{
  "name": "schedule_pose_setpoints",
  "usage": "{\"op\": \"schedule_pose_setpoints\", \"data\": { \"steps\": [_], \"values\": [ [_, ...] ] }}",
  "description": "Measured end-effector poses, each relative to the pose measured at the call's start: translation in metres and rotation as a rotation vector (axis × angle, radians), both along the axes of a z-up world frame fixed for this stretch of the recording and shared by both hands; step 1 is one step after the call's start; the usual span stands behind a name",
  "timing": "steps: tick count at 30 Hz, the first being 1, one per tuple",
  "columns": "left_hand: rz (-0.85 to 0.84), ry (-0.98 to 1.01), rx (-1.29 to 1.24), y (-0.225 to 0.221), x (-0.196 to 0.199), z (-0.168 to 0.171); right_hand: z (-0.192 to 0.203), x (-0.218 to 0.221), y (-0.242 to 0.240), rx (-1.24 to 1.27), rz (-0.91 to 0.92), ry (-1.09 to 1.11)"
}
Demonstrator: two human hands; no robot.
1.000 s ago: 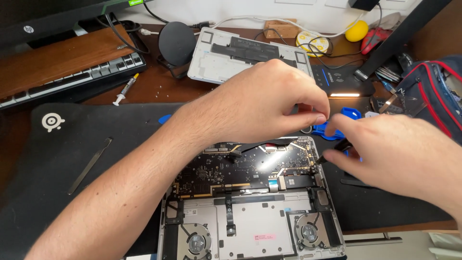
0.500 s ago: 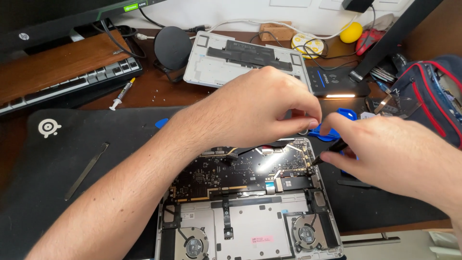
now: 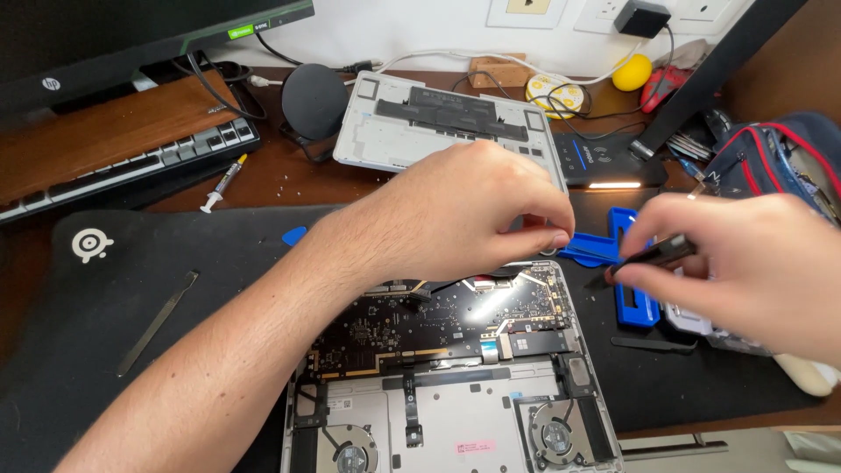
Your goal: Disassembling a laptop by removing internal screws and components using a precision screwdriver.
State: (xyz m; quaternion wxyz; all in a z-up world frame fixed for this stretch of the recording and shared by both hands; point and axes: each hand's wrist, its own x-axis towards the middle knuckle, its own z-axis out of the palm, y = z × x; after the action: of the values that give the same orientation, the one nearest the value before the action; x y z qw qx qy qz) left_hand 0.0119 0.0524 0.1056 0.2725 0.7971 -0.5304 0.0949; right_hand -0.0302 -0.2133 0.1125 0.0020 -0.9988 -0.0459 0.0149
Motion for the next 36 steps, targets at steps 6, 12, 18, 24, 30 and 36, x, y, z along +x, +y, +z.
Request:
{"op": "schedule_pose_setpoints", "data": {
  "steps": [6,12,18,24,30,36],
  "values": [
    [0.01,-0.009,-0.044,0.007,0.001,0.007,-0.073,-0.015,-0.039,1.381,0.043,-0.337],
    [0.014,-0.057,-0.013,0.002,-0.014,0.015,-0.136,-0.054,-0.027,2.009,0.188,-0.21],
    [0.177,-0.152,0.059,0.0,-0.056,0.033,-0.192,-0.061,-0.051,2.0,-0.106,-0.311],
    [0.575,-0.095,-0.056,0.05,-0.098,0.009,-0.213,-0.048,-0.065,2.185,0.021,-0.338],
    [1.155,0.101,0.022,0.12,-0.134,-0.069,-0.205,-0.05,-0.07,2.137,0.041,-0.215],
    [1.312,0.131,0.038,0.163,-0.163,-0.127,-0.193,-0.051,-0.064,2.164,0.148,-0.167]
  ]
}}
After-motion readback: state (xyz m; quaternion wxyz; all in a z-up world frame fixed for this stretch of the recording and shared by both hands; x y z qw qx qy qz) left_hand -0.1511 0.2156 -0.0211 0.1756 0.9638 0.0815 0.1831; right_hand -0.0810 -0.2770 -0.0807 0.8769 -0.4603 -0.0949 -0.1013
